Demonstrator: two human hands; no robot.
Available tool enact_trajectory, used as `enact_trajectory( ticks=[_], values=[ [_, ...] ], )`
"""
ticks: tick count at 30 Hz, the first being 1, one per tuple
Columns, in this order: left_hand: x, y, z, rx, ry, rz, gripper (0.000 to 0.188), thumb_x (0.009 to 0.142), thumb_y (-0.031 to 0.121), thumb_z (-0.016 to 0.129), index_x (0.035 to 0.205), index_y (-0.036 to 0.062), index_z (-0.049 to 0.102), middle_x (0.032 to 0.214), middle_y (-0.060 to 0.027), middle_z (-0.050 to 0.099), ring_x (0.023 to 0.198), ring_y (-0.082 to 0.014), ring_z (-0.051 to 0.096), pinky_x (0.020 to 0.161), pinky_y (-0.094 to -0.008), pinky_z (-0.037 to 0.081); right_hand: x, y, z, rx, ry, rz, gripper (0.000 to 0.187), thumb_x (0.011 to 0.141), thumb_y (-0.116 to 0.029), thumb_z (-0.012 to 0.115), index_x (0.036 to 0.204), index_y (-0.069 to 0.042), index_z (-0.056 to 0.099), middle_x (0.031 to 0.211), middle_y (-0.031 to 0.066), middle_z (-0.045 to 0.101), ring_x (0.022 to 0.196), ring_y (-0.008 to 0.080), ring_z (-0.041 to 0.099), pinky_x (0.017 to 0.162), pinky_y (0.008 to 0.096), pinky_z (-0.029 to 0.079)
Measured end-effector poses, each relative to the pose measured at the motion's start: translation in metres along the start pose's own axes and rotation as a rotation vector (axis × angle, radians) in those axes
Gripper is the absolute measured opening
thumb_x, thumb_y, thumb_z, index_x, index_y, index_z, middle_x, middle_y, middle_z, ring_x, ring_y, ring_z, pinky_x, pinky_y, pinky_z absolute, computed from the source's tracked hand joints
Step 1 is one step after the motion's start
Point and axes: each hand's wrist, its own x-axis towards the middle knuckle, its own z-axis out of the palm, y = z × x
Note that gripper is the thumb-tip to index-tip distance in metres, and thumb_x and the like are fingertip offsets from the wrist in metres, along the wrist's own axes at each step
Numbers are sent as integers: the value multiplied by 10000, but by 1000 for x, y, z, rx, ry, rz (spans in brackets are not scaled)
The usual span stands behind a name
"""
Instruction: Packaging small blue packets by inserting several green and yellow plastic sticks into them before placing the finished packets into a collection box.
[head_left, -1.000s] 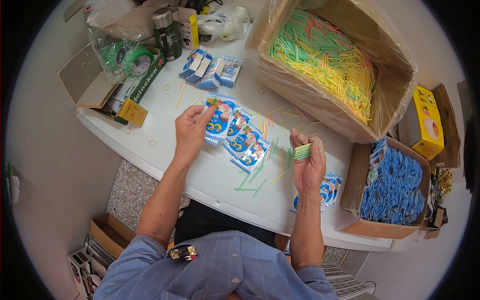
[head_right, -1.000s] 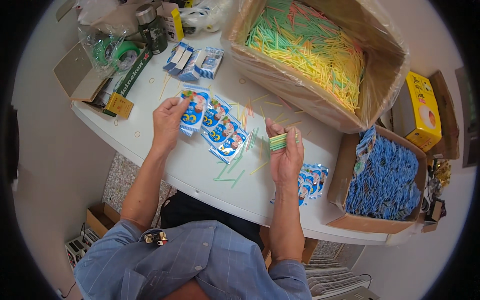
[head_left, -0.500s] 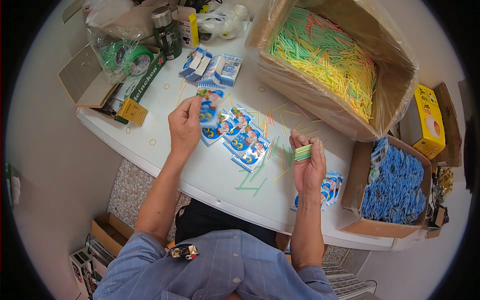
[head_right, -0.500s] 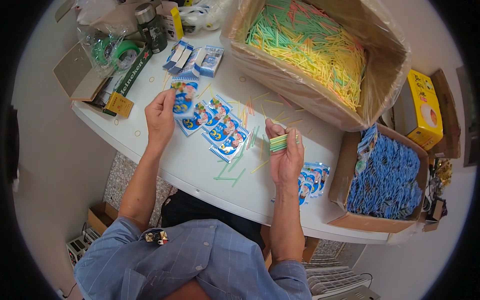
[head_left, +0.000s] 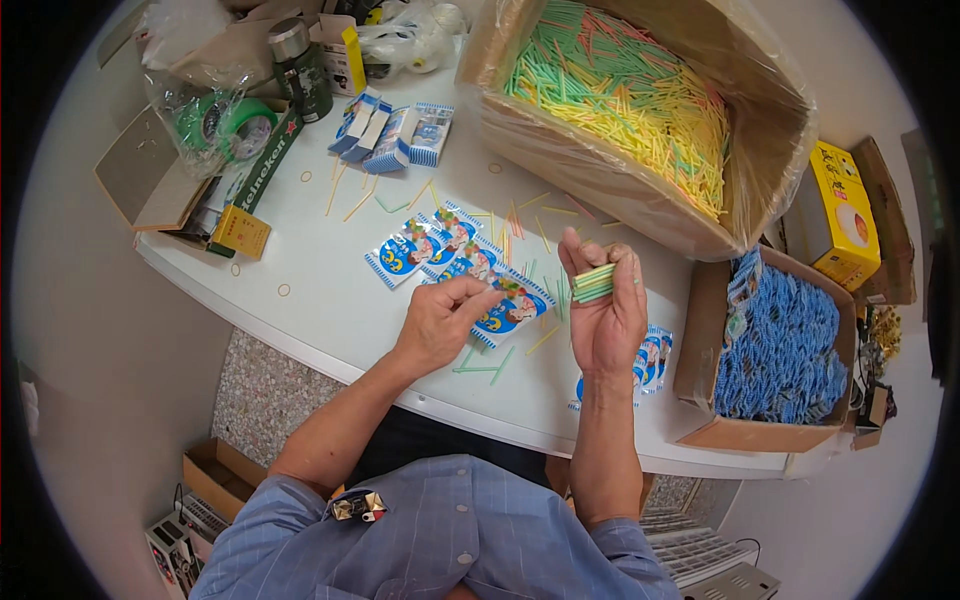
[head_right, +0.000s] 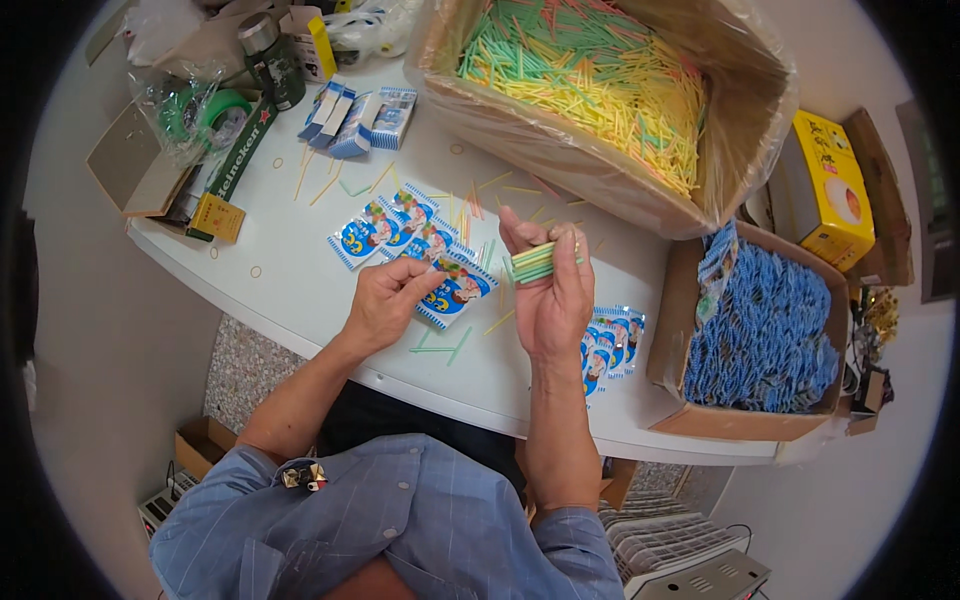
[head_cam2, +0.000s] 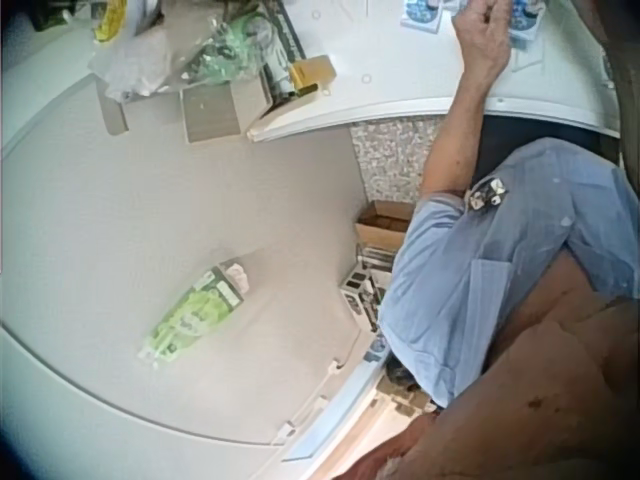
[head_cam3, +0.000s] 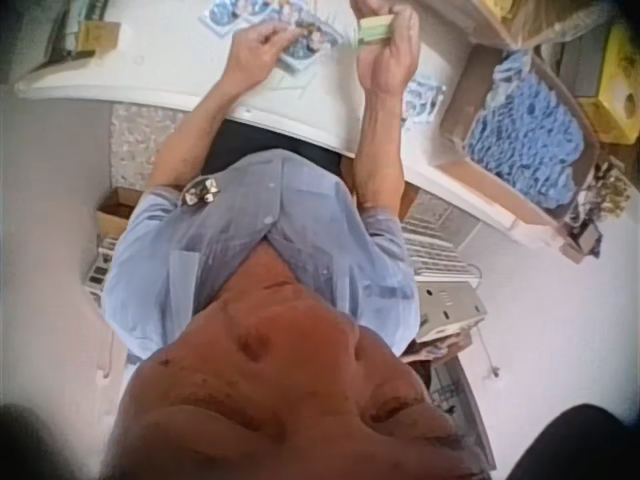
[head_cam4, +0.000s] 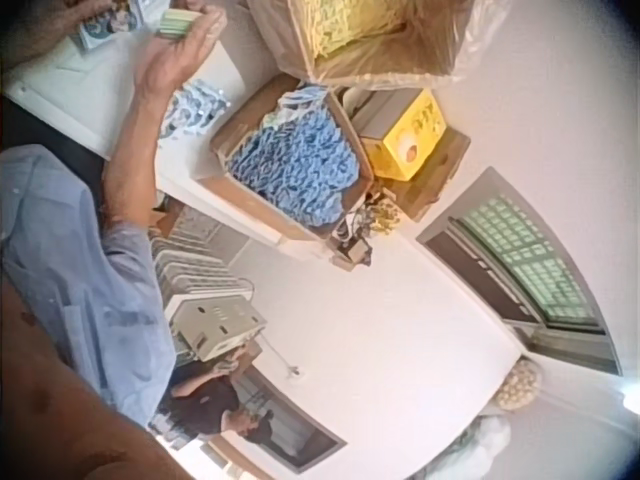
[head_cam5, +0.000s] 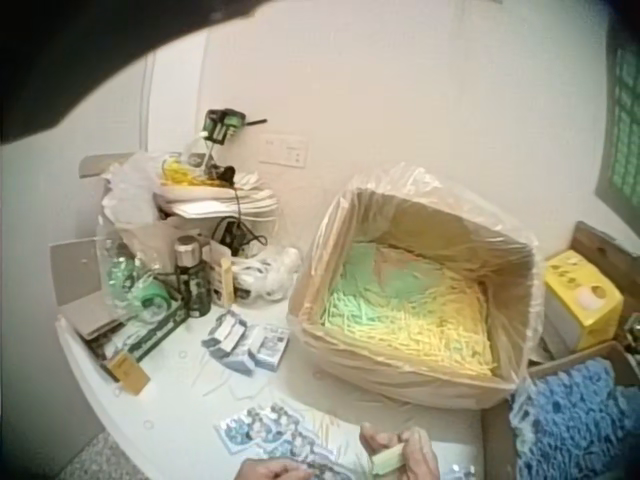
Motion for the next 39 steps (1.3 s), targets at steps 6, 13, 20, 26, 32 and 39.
enact_trajectory(
  ticks=[6,13,20,26,32,39],
  values=[
    [-8,-9,12,-30,65,134,168,978,122,659,969,-39,706,790,3,681,715,-39,572,635,-207,469,3,5,12,-55,-57,-74,200,1090,-229,391,1118,-78,521,1123,170,687,1285,368,557,1175,529,332],
    [-7,5,39,-624,95,-236,165,973,124,669,940,-27,725,817,-16,703,725,-18,583,656,-193,477,-3,23,8,-11,10,-17,192,1087,-223,399,1109,-78,523,1110,174,691,1279,373,563,1163,533,350],
    [-12,-5,22,-201,13,-113,159,956,114,687,909,-32,728,791,-8,703,709,-30,581,630,-204,478,-5,18,6,20,44,2,202,1086,-242,406,1090,-85,535,1097,151,694,1275,368,568,1171,533,339],
    [-18,-6,21,-48,12,45,178,951,125,692,916,-48,714,728,4,661,685,-40,545,611,-229,463,-1,9,13,42,26,-77,222,1091,-259,392,1101,-89,534,1104,146,695,1276,362,568,1176,534,329],
    [-19,-4,19,-67,-110,108,184,951,144,696,994,-29,736,772,-69,705,704,-80,605,621,-256,477,-7,8,24,-76,-3,-91,223,1093,-262,378,1108,-74,497,1115,192,692,1275,389,562,1177,544,318],
    [-18,0,21,-113,-68,45,188,941,140,715,996,-37,742,782,-26,703,710,-50,583,631,-236,486,-16,9,19,-273,-70,-18,218,1085,-251,392,1085,-54,487,1130,244,683,1270,412,561,1150,509,345]
  ],
)
